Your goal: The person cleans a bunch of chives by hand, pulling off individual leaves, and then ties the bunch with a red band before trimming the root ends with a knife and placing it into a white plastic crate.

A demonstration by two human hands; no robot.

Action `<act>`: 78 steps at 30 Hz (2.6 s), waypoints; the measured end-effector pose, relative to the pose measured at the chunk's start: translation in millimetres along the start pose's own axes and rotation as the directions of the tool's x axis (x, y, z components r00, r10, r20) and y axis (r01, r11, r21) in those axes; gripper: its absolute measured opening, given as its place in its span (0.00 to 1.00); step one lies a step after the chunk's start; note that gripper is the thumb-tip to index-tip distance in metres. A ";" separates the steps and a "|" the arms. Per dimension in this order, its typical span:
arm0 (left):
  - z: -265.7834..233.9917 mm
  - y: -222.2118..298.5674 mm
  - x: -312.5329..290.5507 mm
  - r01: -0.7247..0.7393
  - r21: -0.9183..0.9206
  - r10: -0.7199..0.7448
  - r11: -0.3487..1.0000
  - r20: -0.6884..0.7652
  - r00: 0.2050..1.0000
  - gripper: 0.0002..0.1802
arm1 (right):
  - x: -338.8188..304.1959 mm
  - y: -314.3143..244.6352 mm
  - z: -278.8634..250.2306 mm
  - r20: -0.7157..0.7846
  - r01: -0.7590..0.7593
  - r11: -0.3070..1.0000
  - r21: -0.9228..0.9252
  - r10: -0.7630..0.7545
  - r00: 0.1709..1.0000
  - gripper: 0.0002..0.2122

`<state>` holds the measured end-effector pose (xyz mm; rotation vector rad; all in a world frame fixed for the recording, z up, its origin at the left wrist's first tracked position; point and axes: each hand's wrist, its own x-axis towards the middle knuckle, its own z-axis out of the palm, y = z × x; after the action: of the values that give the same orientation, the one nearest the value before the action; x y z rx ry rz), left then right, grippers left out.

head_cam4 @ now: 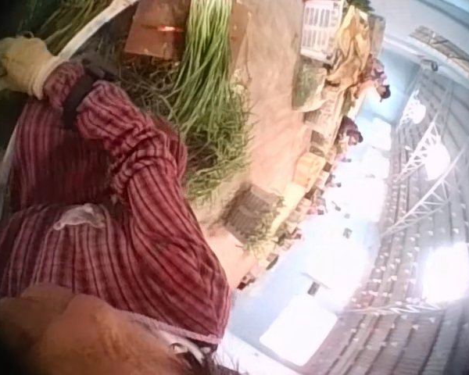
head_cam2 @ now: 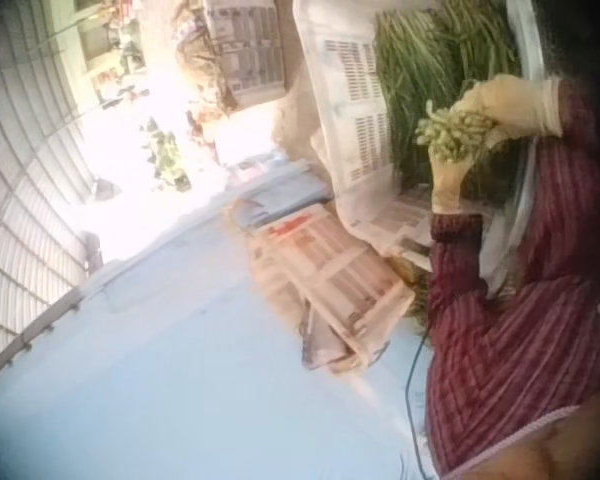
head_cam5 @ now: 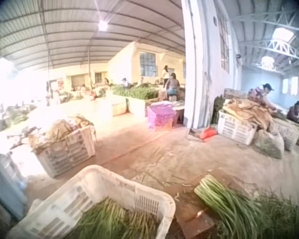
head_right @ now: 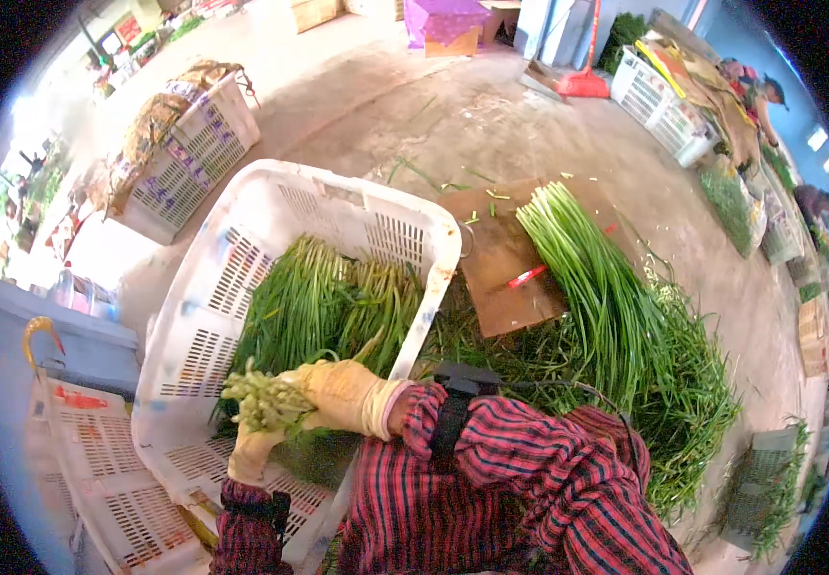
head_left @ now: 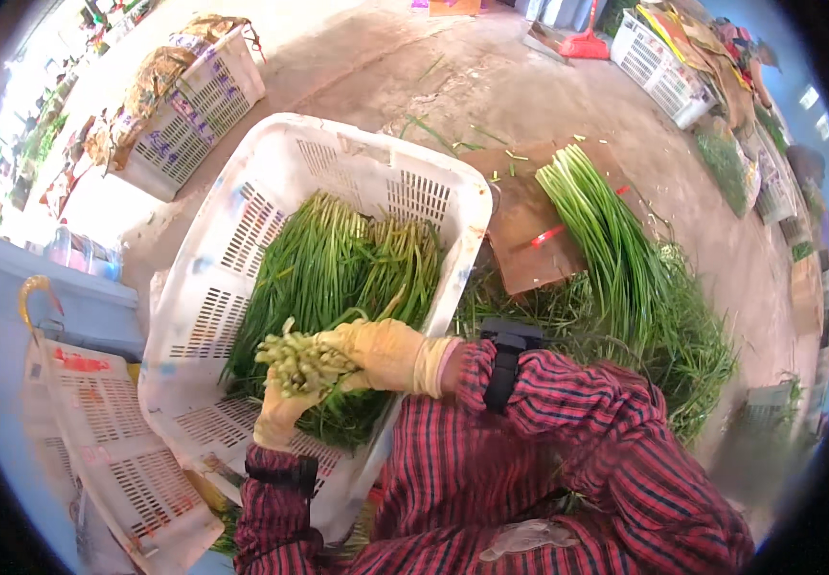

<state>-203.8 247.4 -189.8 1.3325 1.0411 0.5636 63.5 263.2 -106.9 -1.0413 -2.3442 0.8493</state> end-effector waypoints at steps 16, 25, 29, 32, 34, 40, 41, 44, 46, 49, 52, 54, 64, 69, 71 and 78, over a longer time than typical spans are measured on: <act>14.0 252.9 -87.9 -0.316 0.109 0.328 0.943 -0.125 0.936 0.46 | -45.6 -151.9 -119.7 -0.473 0.298 0.930 0.217 -0.167 0.865 0.29; 184.8 285.4 -47.3 -0.234 -0.032 0.230 0.972 0.366 0.902 0.40 | -209.4 -154.6 -96.2 -0.463 0.191 0.638 0.746 0.291 0.837 0.37; 236.2 285.3 -51.5 -0.322 0.086 0.253 0.943 0.442 0.861 0.34 | -263.8 -147.7 -88.9 -0.515 0.246 0.609 0.754 0.315 0.797 0.45; 282.1 277.5 -51.0 -0.579 0.312 0.400 0.754 0.482 0.780 0.38 | -284.3 -137.6 -72.8 -0.647 0.400 0.551 0.732 0.380 0.661 0.47; 308.0 266.5 -57.8 -0.592 0.254 0.418 0.765 0.504 0.756 0.47 | -289.8 -129.1 -65.5 -0.635 0.497 0.401 0.770 0.562 0.529 0.47; 335.9 259.2 -49.0 -0.708 0.258 0.457 0.657 0.611 0.647 0.57 | -289.9 -124.0 -61.0 -0.851 0.661 0.573 0.484 0.486 0.202 0.50; 340.0 259.1 -47.3 -0.726 0.233 0.473 0.647 0.625 0.622 0.58 | -291.2 -124.9 -62.5 -0.855 0.629 0.619 0.470 0.496 0.150 0.50; 351.0 264.2 -48.2 -0.738 0.394 0.389 0.549 0.660 0.642 0.59 | -300.6 -125.5 -66.6 -0.814 0.671 0.541 0.507 0.557 0.166 0.43; 357.8 275.0 -47.5 -0.727 0.426 0.293 0.539 0.714 0.636 0.60 | -310.1 -122.5 -69.3 -0.772 0.694 0.486 0.532 0.615 0.161 0.34; 344.9 303.2 -43.5 -0.651 0.468 0.082 0.598 0.772 0.630 0.58 | -322.8 -118.8 -70.6 -0.754 0.697 0.432 0.572 0.612 0.239 0.31; 330.6 314.9 -25.2 -0.199 0.385 -0.231 0.901 0.816 0.530 0.52 | -323.7 -117.6 -68.6 -0.817 0.647 0.534 0.545 0.512 0.266 0.35; 327.3 304.8 -13.3 -0.282 0.420 -0.255 0.863 0.842 0.475 0.54 | -322.0 -118.4 -66.6 -0.797 0.632 0.526 0.569 0.544 0.264 0.41; 337.1 268.3 48.2 -0.014 0.470 -0.446 0.883 0.847 0.287 0.61 | -314.7 -114.8 -67.7 -0.736 0.476 0.663 0.579 0.675 -0.045 0.45; 340.4 252.0 54.5 0.090 0.380 -0.391 0.921 0.897 0.206 0.55 | -317.9 -128.5 -76.0 -0.832 0.492 0.775 0.397 0.530 -0.163 0.42; 342.9 249.3 45.5 0.104 0.314 -0.331 0.944 0.904 0.269 0.54 | -318.7 -137.2 -79.6 -0.866 0.379 0.847 0.373 0.464 -0.185 0.40; 367.4 327.6 1.3 -0.152 0.182 -0.082 0.971 0.860 0.503 0.51 | -328.2 -152.3 -146.1 -0.927 0.525 0.811 0.259 0.361 -0.102 0.38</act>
<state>183.5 128.5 89.7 1.5753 0.2105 -0.2659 278.6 -18.3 56.5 -0.6830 -0.5813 0.3009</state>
